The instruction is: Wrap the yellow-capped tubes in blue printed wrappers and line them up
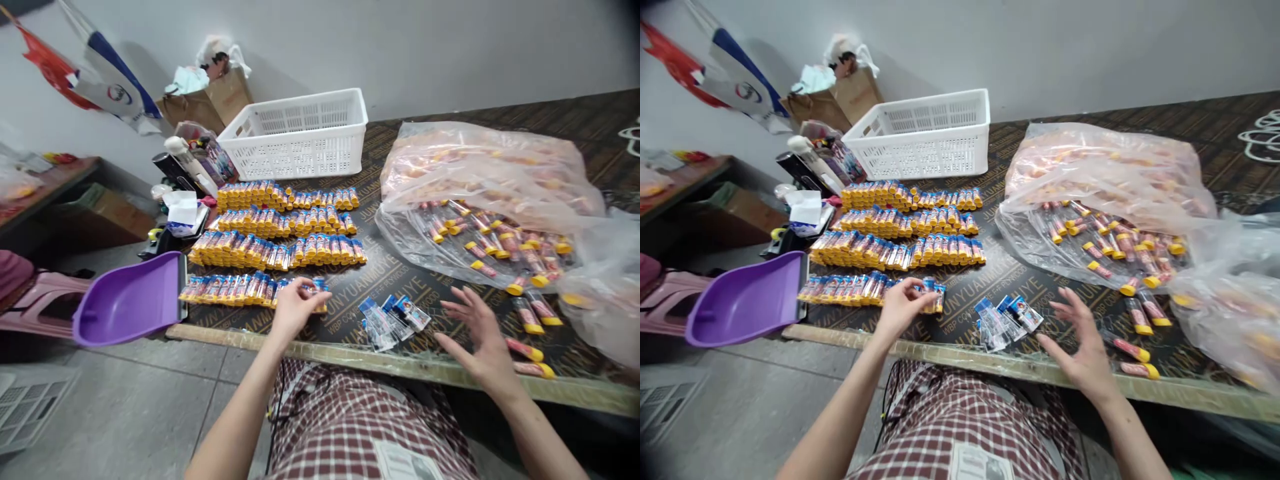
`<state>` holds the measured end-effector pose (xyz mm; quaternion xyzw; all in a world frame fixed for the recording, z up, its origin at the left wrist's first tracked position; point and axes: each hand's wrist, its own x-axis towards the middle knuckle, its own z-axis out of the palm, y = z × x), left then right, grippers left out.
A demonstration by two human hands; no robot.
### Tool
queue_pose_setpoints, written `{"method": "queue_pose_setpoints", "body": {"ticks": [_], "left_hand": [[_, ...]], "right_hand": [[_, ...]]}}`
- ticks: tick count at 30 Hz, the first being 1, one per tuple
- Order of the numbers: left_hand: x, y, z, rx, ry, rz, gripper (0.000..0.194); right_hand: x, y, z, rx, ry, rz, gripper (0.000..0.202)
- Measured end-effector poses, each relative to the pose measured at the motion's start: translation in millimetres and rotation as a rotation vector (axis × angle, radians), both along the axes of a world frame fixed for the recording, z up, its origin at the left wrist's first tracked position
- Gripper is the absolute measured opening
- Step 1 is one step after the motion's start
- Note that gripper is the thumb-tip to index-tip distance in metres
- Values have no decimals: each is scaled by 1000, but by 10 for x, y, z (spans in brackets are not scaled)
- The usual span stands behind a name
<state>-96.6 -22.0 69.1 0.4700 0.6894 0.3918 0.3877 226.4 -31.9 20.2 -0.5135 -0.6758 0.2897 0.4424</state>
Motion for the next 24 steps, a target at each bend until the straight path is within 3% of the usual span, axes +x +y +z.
{"method": "queue_pose_setpoints", "body": {"ticks": [2, 5, 9, 12, 15, 17, 19, 21, 24], "left_hand": [[-331, 9, 44, 15, 285, 80, 40], [-666, 12, 57, -50, 652, 94, 39], [-834, -7, 86, -145, 940, 26, 39], [-830, -31, 171, -160, 1068, 53, 46], [-667, -24, 213, -52, 999, 73, 44], [-421, -6, 157, 16, 802, -16, 38], [-86, 18, 18, 26, 583, -196, 32], [263, 52, -180, 14, 487, -392, 26], [659, 116, -471, -36, 570, -444, 32]], "right_hand": [[115, 19, -47, -4, -29, -59, 77], [136, 14, -58, -2, -77, -67, 72], [11, 5, 7, 58, -130, -29, 62], [-10, 6, 58, 78, -164, -10, 55], [129, 36, 44, 78, -239, -64, 45], [299, 73, -20, 99, -331, -165, 38], [493, 113, -115, 130, -451, -260, 34], [676, 142, -205, 150, -571, -320, 32], [893, 134, -254, 140, -677, -385, 31]]}}
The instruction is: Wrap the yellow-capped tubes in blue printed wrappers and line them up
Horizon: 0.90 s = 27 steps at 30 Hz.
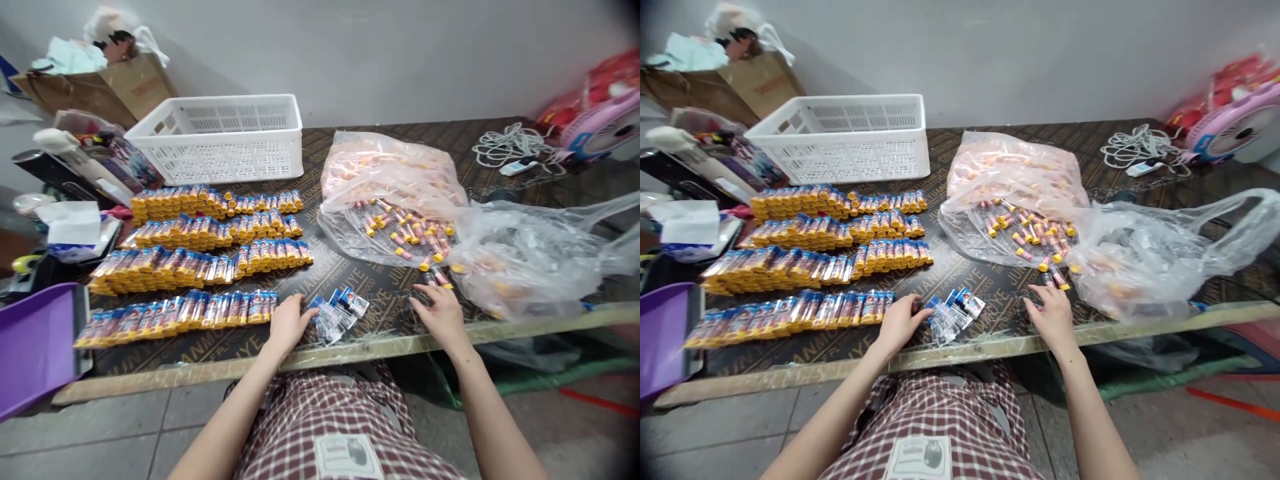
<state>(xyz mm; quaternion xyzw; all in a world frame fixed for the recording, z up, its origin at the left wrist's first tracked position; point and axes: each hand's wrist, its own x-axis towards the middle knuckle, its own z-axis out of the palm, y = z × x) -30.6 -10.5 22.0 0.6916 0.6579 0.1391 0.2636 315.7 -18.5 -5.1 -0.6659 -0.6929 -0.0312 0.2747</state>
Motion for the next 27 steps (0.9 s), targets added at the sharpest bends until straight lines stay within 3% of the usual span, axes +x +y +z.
{"method": "queue_pose_setpoints", "body": {"ticks": [2, 5, 10, 14, 17, 20, 24, 27], "left_hand": [[141, 32, -128, -9, 82, 33, 32], [212, 54, -210, -17, 79, 36, 18], [215, 27, -220, -31, -133, 97, 9], [215, 12, -260, -18, -385, 187, 15], [212, 21, -273, -60, -608, 234, 14], [224, 31, -216, -158, -870, 322, 19], [256, 33, -88, -266, -1123, 432, 31], [275, 25, -28, -279, -1198, 487, 36]], "right_hand": [[111, -43, 30, -27, -25, -56, 31], [243, -129, 84, -117, -45, -111, 31], [343, -200, -3, -299, -150, -118, 30], [272, -121, -79, -317, -145, -109, 26], [75, -43, 18, -293, 122, -43, 30], [-281, -31, 226, -313, 473, 71, 29], [-859, -135, 454, -291, 564, 216, 25], [-1189, -228, 476, -199, 587, 256, 25]]}}
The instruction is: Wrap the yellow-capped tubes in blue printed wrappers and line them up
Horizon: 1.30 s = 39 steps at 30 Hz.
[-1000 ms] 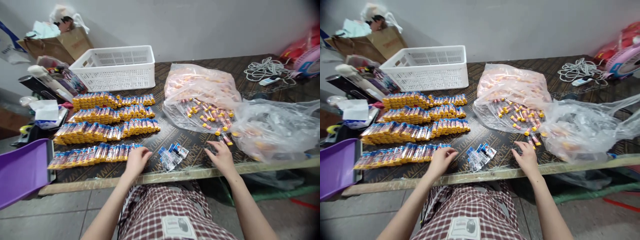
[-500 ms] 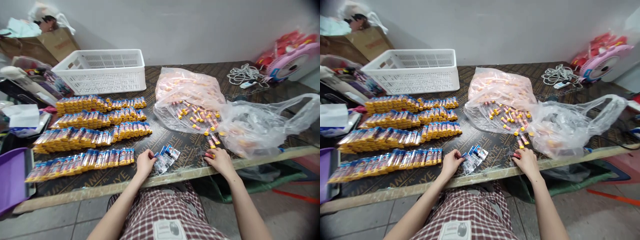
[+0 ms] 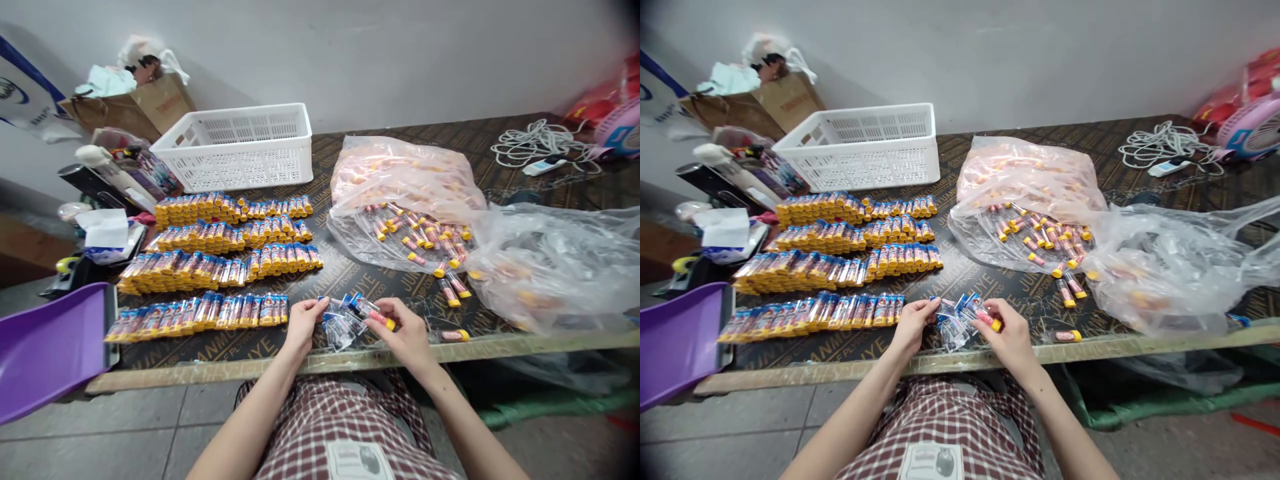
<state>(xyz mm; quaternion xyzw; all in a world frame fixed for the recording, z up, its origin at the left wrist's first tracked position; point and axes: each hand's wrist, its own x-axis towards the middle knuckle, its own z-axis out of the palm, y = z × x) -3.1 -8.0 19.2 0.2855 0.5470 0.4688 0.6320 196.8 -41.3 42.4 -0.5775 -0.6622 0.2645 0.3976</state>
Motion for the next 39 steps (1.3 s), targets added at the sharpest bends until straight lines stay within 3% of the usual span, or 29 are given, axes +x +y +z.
{"method": "queue_pose_setpoints", "body": {"ticks": [8, 14, 17, 21, 26, 31, 35, 39], "left_hand": [[-11, -41, 40, -13, -33, 77, 39], [49, -74, 17, 63, 37, 127, 41], [116, -124, 57, 36, -59, 99, 36], [139, -157, 149, -22, -245, 42, 38], [8, -78, 197, -63, -305, 94, 43], [-35, -69, 214, -65, -290, 23, 39], [13, -156, 252, -66, -271, -99, 42], [25, -224, 300, -83, -232, -278, 39]], "right_hand": [[-235, -50, -104, 137, -80, -23, 27], [-280, -55, -146, 216, -170, 144, 25], [-313, -51, -201, 210, -170, 158, 26], [-344, -53, -213, 132, -51, 123, 32], [-359, -92, -111, 5, 236, 329, 36], [-365, -97, -128, 145, 116, 397, 47], [-356, -59, -142, 318, -18, 332, 64], [-317, -21, -75, 253, -14, 364, 76]]}}
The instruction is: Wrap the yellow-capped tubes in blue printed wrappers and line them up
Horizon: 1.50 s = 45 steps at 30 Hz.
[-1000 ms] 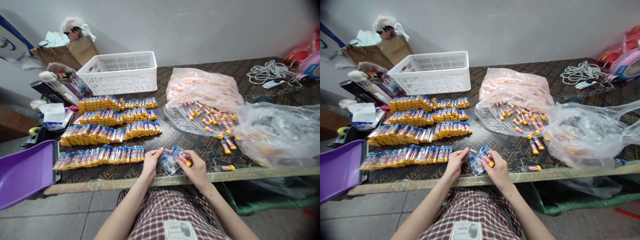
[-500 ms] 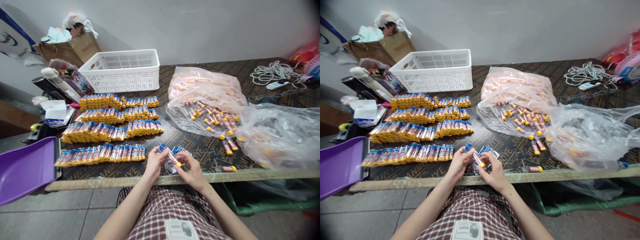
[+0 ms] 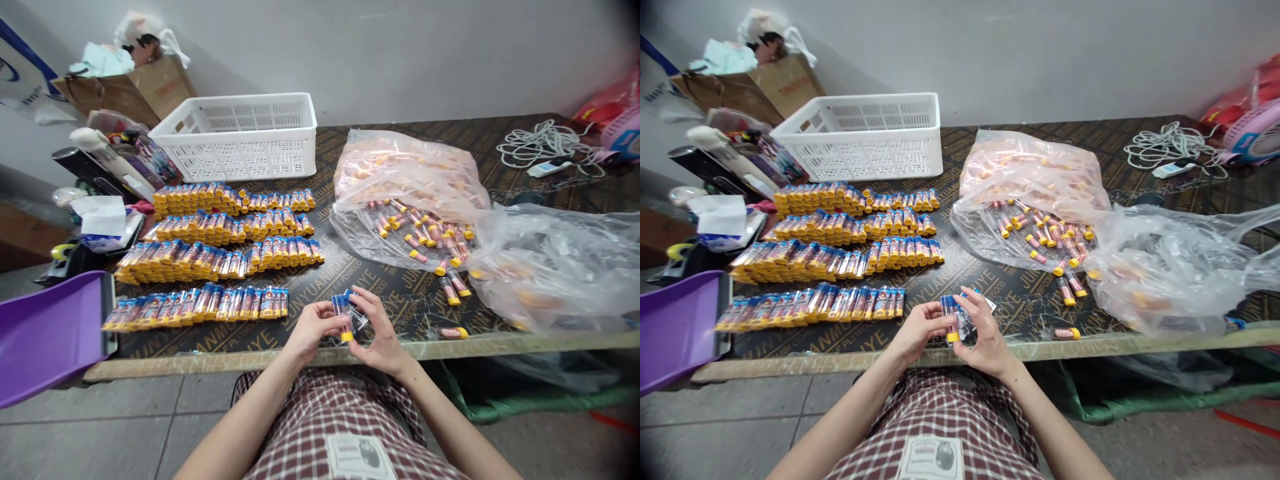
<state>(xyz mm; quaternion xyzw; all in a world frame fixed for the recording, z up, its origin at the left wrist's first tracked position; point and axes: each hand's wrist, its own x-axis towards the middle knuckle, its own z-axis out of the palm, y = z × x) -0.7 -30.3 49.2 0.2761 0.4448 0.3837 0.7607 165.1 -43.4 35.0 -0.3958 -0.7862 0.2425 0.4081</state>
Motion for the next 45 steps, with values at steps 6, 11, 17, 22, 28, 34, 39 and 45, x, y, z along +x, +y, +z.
{"method": "queue_pose_setpoints", "body": {"ticks": [6, 11, 17, 22, 28, 34, 39, 45], "left_hand": [[19, -32, 49, 28, 22, -118, 34], [47, -79, 65, 7, 10, -109, 35], [54, -114, 100, 2, 34, -75, 35], [51, -122, 106, -3, 34, -62, 34], [47, -126, 108, -1, 20, -62, 33], [14, -123, 118, 9, 32, -39, 36], [-518, 38, 190, 236, 523, 60, 39], [-1253, 204, 346, 406, 1550, 31, 43]], "right_hand": [[43, -19, 43, -158, 51, 153, 86], [8, -55, 5, -241, 173, 164, 85], [-35, -73, 16, -263, 274, 159, 85], [-42, -79, 20, -256, 307, 166, 86], [-48, -78, 18, -259, 304, 161, 86], [-80, -60, 35, -307, 287, 189, 85], [-233, 133, -134, -473, 362, 223, 90], [-782, 409, -447, -837, 464, 209, 68]]}}
